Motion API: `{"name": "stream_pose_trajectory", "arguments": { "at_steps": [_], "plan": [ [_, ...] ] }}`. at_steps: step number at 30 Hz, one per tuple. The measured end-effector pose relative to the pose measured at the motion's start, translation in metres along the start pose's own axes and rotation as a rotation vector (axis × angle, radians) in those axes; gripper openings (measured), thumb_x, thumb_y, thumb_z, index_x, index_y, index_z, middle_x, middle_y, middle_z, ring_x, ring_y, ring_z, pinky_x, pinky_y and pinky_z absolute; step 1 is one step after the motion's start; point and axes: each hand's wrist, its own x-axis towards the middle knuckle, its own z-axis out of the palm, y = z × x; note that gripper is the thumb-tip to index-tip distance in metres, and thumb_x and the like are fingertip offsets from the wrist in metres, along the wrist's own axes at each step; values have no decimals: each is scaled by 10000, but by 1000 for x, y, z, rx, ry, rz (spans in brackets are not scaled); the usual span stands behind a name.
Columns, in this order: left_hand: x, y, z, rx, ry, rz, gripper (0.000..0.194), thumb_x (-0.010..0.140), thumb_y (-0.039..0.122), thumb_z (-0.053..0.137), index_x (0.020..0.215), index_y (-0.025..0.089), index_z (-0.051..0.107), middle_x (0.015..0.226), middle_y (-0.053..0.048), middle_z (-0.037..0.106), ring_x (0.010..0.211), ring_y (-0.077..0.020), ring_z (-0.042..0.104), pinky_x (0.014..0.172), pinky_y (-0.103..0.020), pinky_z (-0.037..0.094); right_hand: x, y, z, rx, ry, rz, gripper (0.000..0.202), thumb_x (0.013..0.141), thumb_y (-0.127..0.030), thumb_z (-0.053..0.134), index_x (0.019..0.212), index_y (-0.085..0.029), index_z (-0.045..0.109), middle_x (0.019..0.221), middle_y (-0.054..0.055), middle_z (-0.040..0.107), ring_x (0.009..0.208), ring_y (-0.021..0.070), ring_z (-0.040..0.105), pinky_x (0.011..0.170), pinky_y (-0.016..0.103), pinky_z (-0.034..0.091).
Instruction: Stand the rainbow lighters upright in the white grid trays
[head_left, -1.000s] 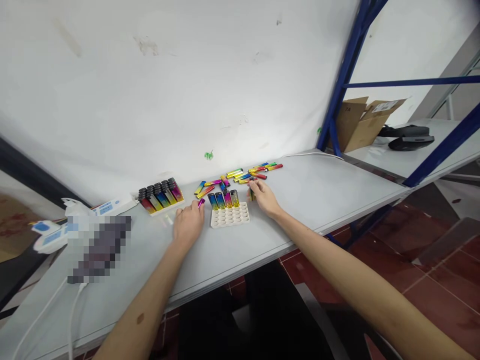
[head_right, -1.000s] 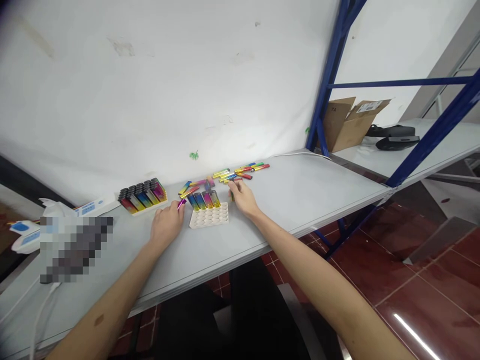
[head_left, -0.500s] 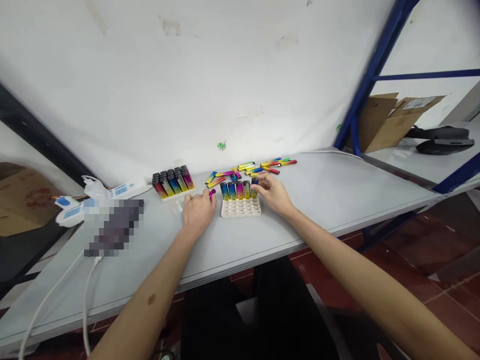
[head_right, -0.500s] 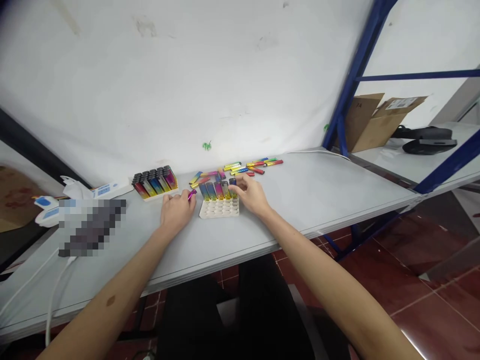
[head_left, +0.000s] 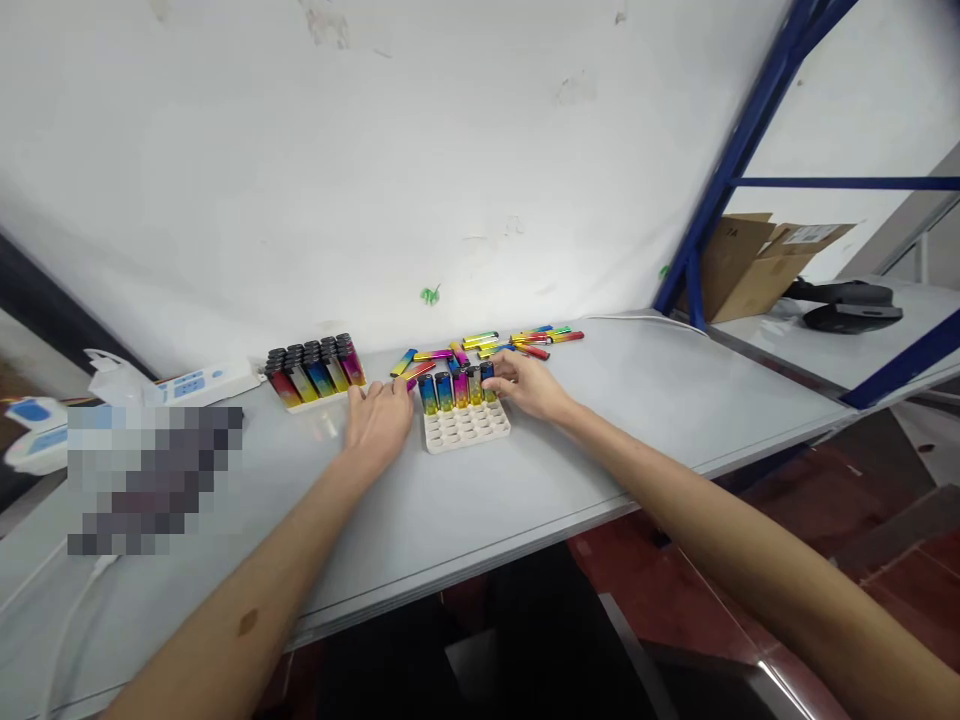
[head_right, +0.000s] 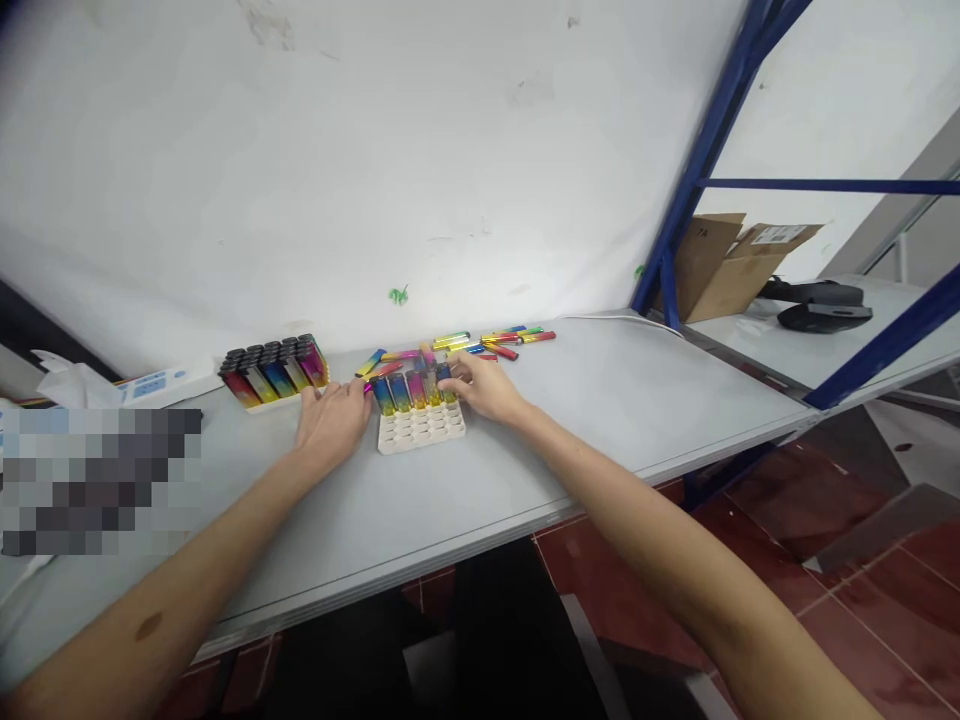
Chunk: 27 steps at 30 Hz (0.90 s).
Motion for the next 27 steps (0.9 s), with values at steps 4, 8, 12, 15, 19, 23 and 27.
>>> {"name": "stream_pose_trajectory", "arguments": {
  "at_steps": [4,8,12,15,19,23,27],
  "plan": [
    [12,-4,6,-62,58,-132,405,924,196,372,1254,61,564,1174,-261,676,1122,-408,587,899,-536,395,9,2,-3,115,-42,35,282,810,-437,727,897,-212,580,854,32,716,812,207,685,740,349,533],
    [17,-15,1,-290,151,-292,452,940,180,360,1367,103,487,1257,-223,658,1194,-388,579,970,-566,396,3,-9,-6,72,25,40,336,810,-456,742,1011,-203,649,998,66,730,913,216,682,809,362,526],
    [9,-13,-19,-633,412,-173,382,994,241,399,1359,136,440,1208,-129,709,1179,-264,615,991,-421,452,-5,-23,-7,-22,222,-47,322,897,-466,647,1090,-209,659,1085,91,713,1024,236,654,905,398,506],
    [-3,4,-34,-550,581,58,314,1032,319,413,1286,200,553,1198,-89,704,1102,-241,607,928,-377,457,-11,-36,-2,-121,332,-231,291,946,-438,589,1151,-239,642,1064,85,685,1024,239,622,929,418,491],
    [-15,30,-38,-430,641,386,307,1047,323,439,1275,227,619,976,-41,749,867,-199,587,824,-348,402,-19,-52,8,-94,265,-397,253,934,-369,630,1173,-289,652,1054,60,678,972,230,599,892,409,501],
    [-16,37,-31,-385,611,401,368,1041,365,461,1331,192,607,903,-50,754,838,-202,586,799,-344,381,-24,-58,14,98,162,-279,187,922,-407,643,1045,-277,700,983,49,665,892,213,594,800,370,508],
    [-16,37,-28,-376,639,470,416,1023,393,500,1355,158,590,787,-36,740,825,-213,578,808,-348,388,-25,-59,13,305,78,-102,223,900,-462,657,903,-241,690,863,30,629,797,184,591,749,338,505]
  ]
}}
